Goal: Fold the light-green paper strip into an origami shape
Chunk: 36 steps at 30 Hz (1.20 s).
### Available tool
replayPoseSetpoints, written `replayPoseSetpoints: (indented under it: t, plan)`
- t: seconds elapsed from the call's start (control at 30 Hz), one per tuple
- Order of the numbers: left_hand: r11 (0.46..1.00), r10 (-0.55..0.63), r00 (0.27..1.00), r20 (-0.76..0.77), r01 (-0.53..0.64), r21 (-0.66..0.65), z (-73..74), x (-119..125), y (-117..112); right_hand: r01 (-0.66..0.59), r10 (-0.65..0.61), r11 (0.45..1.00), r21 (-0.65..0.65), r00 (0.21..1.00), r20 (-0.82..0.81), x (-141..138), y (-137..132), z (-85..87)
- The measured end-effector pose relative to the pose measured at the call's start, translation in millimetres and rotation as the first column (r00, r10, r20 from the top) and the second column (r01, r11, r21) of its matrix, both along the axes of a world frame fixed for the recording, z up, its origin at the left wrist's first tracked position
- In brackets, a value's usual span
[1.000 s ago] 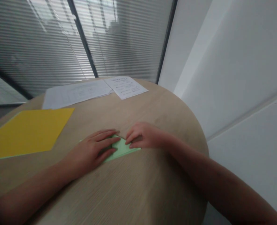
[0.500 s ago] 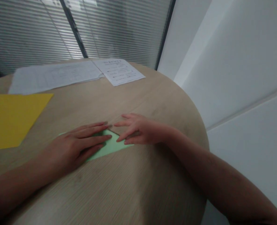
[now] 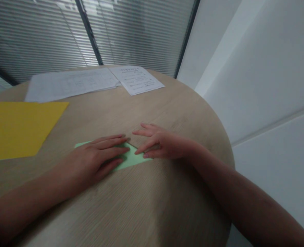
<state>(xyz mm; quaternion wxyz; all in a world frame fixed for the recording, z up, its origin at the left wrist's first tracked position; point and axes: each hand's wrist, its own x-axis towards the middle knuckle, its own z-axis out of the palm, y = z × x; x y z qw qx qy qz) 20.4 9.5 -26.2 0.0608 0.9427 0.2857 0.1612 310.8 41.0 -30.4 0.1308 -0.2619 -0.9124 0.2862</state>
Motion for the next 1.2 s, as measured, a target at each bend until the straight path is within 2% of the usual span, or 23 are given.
replayPoseSetpoints:
  t: [0.2,0.47,1.2]
  plan:
    - [0.999,0.018,0.997,0.079,-0.02,0.027,-8.2,-0.3,-2.5,0.001,-0.001,1.0,-0.031,1.0,-0.007,2.0,-0.3,3.5]
    - [0.999,0.034,0.994,0.1,-0.036,0.013,-6.7,-2.1,-3.1,-0.004,0.003,0.999,-0.051,1.0,-0.019,4.0,-2.2,6.7]
    - [0.999,0.041,0.996,0.078,-0.042,0.012,-9.1,-4.0,-2.7,-0.005,0.002,0.999,0.043,0.997,0.073,1.3,2.4,0.5]
